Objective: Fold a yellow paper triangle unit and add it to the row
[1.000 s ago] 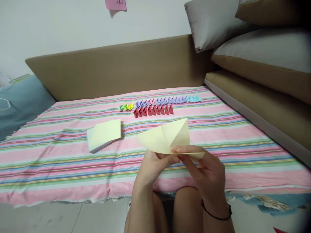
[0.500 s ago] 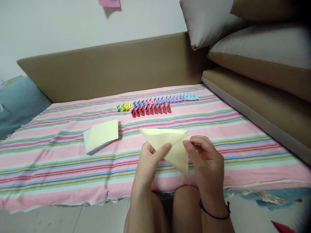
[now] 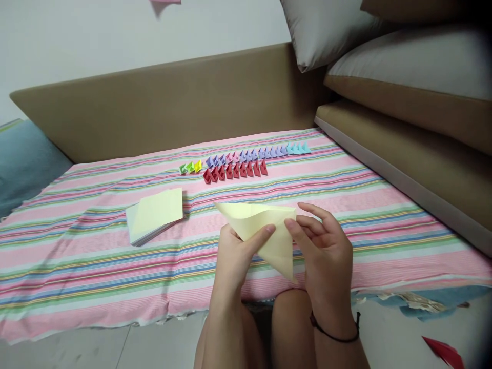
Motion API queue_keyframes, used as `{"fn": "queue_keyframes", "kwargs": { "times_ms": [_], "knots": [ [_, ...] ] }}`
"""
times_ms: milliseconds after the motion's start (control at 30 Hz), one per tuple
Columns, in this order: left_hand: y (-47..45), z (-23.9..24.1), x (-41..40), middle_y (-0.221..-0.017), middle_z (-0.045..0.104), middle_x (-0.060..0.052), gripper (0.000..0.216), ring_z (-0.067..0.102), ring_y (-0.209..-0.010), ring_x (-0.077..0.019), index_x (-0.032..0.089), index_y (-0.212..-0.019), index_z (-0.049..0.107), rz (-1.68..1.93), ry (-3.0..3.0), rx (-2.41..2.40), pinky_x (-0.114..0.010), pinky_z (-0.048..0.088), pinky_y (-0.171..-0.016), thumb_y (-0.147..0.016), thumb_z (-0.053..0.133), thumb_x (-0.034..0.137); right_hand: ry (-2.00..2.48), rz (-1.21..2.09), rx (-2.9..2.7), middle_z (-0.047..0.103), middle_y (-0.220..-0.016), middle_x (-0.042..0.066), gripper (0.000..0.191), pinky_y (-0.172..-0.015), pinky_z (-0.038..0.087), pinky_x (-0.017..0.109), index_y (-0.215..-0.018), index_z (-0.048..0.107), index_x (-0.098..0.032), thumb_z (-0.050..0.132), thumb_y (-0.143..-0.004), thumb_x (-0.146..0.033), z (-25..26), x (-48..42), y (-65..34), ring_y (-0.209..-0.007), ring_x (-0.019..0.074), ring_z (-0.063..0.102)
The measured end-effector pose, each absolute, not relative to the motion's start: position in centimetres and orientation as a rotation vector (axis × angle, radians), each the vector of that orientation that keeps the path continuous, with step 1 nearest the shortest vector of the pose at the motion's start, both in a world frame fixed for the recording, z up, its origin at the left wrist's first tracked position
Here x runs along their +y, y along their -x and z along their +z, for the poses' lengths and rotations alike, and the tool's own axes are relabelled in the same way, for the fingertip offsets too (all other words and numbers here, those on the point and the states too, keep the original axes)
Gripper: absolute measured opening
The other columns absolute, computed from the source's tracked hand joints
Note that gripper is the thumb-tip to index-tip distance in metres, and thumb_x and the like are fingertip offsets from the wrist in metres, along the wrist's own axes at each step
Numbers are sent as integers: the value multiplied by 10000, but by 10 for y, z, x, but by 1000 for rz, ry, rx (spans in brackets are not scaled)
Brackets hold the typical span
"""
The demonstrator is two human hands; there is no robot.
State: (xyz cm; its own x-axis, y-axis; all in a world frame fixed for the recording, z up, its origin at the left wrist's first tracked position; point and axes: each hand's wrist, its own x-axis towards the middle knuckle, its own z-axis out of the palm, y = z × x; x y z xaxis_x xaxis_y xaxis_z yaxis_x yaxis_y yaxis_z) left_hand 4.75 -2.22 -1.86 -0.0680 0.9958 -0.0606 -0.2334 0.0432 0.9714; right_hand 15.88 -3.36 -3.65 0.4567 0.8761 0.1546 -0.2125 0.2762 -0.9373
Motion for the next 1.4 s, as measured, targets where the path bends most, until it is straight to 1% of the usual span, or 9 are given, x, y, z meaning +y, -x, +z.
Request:
{"fn": "queue_keyframes", "kwargs": {
  "times_ms": [133, 233, 333, 800, 933, 1267, 1400],
  "knots": [
    [-48, -18, -22, -910, 753, -116, 327, 685, -866, -262, 105, -870, 746, 1327, -966, 1136, -288, 530, -688, -602, 800, 285, 1001, 876, -757, 735, -792, -12, 192, -651, 536, 214, -892, 717, -241, 769, -707, -257, -38, -33, -160, -720, 117, 675],
    [-48, -18, -22, -912, 753, -119, 333, 686, -859, -263, 108, -865, 749, 1332, -965, 1152, -292, 530, -688, -586, 806, 281, 993, 861, -767, 736, -764, -26, 104, -634, 540, 207, -809, 731, -246, 766, -711, -245, -38, -33, -160, -691, 112, 678],
    [-48, -18, -22, -910, 753, -119, 337, 685, -851, -256, 109, -863, 749, 1339, -969, 1170, -289, 529, -685, -582, 810, 284, 1009, 836, -790, 732, -745, -35, 68, -616, 539, 199, -780, 735, -250, 760, -718, -235, -38, -33, -160, -673, 108, 677],
    [-47, -17, -22, -891, 754, -116, 323, 680, -827, -245, 112, -836, 746, 1337, -978, 1183, -284, 523, -668, -579, 819, 293, 1007, 830, -797, 739, -740, -38, 53, -607, 540, 200, -780, 741, -260, 752, -732, -241, -38, -33, -160, -667, 110, 678],
    [-48, -17, -22, -886, 753, -118, 325, 678, -822, -238, 109, -836, 745, 1341, -969, 1180, -279, 521, -665, -577, 822, 290, 1021, 825, -792, 738, -742, -25, 56, -615, 547, 219, -780, 738, -244, 752, -727, -252, -37, -33, -160, -676, 124, 681],
    [-48, -15, -22, -900, 753, -122, 318, 685, -827, -257, 108, -830, 751, 1339, -955, 1193, -291, 525, -666, -572, 817, 283, 1061, 826, -787, 737, -753, 6, 104, -605, 556, 276, -792, 737, -224, 748, -716, -295, -37, -34, -159, -678, 158, 679],
    [-48, -16, -22, -897, 754, -120, 319, 685, -828, -254, 112, -833, 750, 1337, -964, 1192, -290, 525, -670, -575, 818, 287, 1053, 837, -787, 735, -741, -1, 90, -585, 541, 258, -783, 736, -231, 752, -712, -285, -37, -34, -160, -665, 151, 675]
  ]
}}
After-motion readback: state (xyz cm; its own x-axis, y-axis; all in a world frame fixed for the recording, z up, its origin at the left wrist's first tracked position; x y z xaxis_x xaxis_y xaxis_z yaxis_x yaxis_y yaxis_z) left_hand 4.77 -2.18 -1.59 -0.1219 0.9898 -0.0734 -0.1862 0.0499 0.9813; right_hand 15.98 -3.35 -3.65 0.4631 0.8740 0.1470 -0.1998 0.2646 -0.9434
